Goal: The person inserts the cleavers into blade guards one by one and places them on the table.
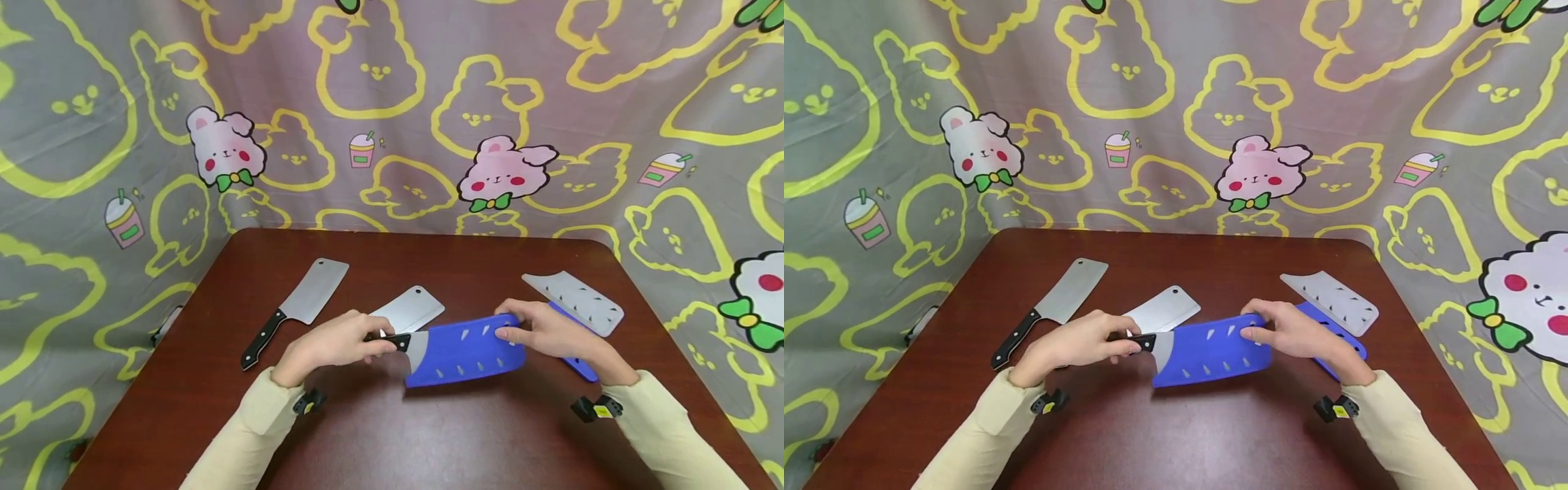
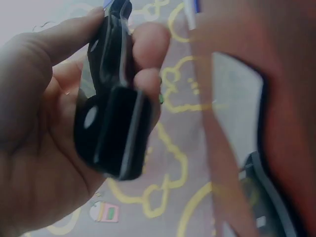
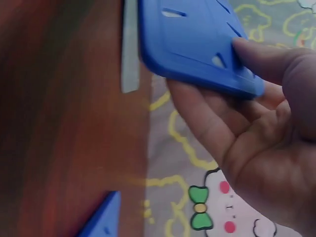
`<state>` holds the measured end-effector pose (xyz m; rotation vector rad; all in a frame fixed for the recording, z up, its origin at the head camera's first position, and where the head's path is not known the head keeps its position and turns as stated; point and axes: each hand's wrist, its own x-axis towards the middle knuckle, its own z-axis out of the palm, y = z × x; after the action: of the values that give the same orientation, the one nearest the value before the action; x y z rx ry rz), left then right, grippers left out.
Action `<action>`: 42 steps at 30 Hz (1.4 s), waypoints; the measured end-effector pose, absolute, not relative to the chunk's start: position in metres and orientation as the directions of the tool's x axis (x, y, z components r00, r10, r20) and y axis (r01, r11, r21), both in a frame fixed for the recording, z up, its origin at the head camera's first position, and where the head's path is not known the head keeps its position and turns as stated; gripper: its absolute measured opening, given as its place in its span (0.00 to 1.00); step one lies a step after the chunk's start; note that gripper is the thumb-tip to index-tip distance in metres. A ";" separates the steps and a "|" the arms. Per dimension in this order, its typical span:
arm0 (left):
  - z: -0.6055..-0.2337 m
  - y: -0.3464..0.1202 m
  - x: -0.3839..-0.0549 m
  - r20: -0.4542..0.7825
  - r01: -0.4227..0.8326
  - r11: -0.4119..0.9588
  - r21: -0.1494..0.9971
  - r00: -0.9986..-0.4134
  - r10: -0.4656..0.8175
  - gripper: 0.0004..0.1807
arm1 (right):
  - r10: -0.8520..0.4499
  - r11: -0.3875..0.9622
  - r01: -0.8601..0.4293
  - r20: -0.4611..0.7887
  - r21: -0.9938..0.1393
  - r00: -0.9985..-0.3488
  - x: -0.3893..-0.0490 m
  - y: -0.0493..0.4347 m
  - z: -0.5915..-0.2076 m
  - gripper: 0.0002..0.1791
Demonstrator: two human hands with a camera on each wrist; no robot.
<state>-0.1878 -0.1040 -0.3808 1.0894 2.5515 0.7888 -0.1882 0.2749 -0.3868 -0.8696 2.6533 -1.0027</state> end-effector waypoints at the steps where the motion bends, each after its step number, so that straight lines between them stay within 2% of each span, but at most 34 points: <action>1: -0.384 -0.103 -0.187 -0.031 0.589 0.573 0.569 -0.681 0.732 0.06 | -0.592 0.603 -0.464 0.026 -0.648 -0.806 -0.189 0.276 -0.390 0.10; 13: -0.413 -0.095 -0.183 -0.128 0.577 0.594 0.561 -0.648 0.751 0.07 | -0.674 0.592 -0.402 -0.157 -0.699 -0.722 -0.196 0.282 -0.414 0.10; 20: -0.411 -0.101 -0.182 -0.097 0.608 0.610 0.509 -0.663 0.742 0.09 | -0.660 0.617 -0.376 -0.194 -0.692 -0.726 -0.202 0.294 -0.418 0.10; 30: -0.398 -0.131 -0.183 -0.078 0.546 0.671 0.502 -0.744 0.663 0.09 | -0.610 0.628 -0.337 -0.174 -0.702 -0.773 -0.201 0.325 -0.398 0.12; 42: -0.399 -0.162 -0.193 -0.045 0.419 0.761 0.495 -0.863 0.504 0.08 | -0.487 0.762 -0.323 -0.168 -0.562 -0.857 -0.192 0.357 -0.389 0.12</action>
<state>-0.1926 -0.1623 -0.3992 0.7346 2.7812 0.7202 -0.1917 0.3565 -0.3888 -0.6265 2.6546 -0.7666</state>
